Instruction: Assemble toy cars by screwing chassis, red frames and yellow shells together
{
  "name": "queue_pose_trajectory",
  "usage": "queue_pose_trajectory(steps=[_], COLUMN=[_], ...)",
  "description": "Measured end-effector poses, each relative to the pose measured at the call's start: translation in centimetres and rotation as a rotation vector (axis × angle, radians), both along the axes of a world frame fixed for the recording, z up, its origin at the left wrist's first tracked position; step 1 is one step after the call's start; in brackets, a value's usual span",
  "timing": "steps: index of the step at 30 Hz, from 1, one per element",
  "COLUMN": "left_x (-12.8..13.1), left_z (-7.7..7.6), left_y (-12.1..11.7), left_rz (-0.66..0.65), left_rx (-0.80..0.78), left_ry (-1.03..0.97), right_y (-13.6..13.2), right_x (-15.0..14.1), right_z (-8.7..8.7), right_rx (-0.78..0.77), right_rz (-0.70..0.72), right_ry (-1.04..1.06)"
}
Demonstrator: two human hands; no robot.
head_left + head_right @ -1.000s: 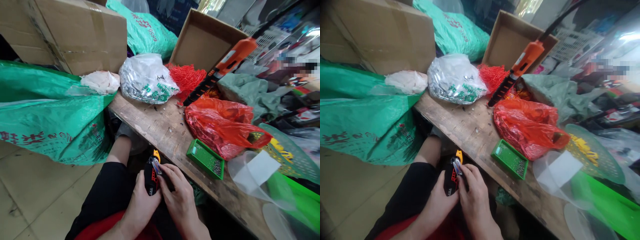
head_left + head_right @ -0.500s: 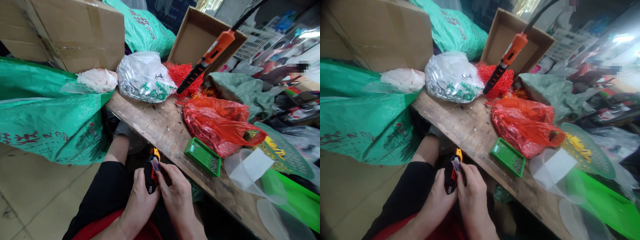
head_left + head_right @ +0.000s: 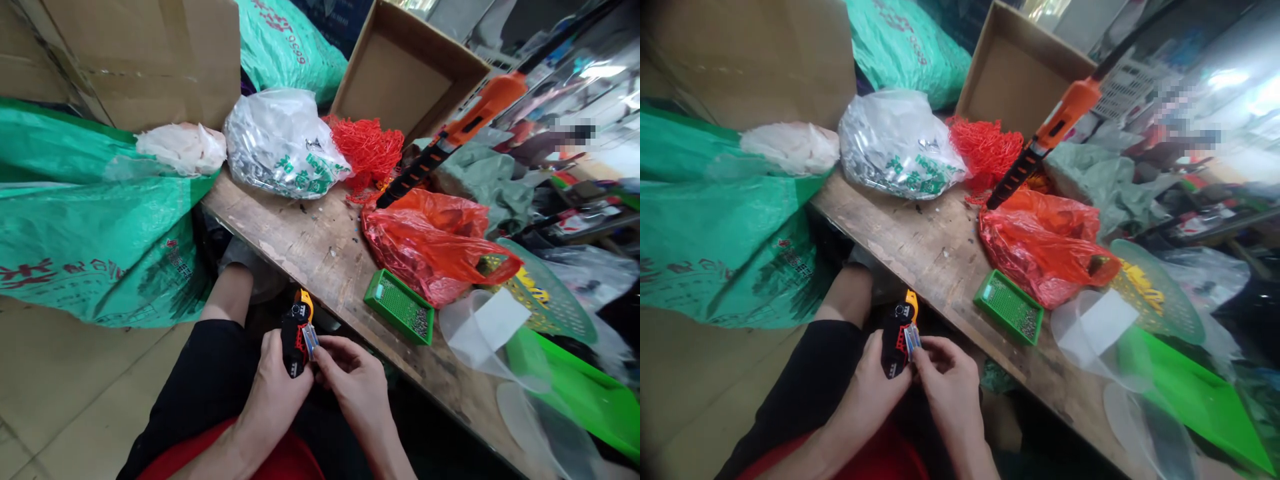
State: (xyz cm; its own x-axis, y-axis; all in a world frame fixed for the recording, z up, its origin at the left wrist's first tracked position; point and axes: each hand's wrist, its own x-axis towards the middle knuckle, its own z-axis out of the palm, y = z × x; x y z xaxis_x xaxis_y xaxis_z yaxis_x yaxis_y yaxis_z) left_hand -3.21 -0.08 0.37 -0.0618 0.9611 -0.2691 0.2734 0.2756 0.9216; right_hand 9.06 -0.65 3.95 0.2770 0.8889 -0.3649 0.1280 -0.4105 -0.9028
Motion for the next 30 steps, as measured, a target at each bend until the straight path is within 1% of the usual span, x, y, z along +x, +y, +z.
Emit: queue_pose_trajectory(steps=[3, 7, 9, 12, 17, 22, 30], left_x=[0.0, -0.1, -0.1, 0.0, 0.1, -0.1, -0.3], left_z=[-0.2, -0.4, -0.5, -0.7, -1.0, -0.9, -0.7], left_y=[0.0, -0.1, -0.1, 0.0, 0.1, 0.1, 0.2], left_rz=[0.019, 0.018, 0.016, 0.013, 0.021, 0.030, 0.014], left_rx=[0.030, 0.044, 0.048, 0.052, 0.050, 0.034, -0.007], left_ry=[0.000, 0.014, 0.022, 0.031, 0.041, 0.018, -0.003], right_y=[0.3, 0.9, 1.2, 1.6, 2.1, 2.2, 2.2], right_x=[0.0, 0.2, 0.4, 0.5, 0.7, 0.6, 0.0], right_z=[0.0, 0.4, 0.7, 0.9, 0.9, 1.2, 1.1], right_rx=[-0.007, -0.033, -0.012, 0.030, 0.054, 0.051, 0.091], right_rz=[0.027, 0.129, 0.178, 0.214, 0.232, 0.267, 0.228], right_ry=[-0.066, -0.200, -0.273, -0.350, -0.347, -0.379, -0.368])
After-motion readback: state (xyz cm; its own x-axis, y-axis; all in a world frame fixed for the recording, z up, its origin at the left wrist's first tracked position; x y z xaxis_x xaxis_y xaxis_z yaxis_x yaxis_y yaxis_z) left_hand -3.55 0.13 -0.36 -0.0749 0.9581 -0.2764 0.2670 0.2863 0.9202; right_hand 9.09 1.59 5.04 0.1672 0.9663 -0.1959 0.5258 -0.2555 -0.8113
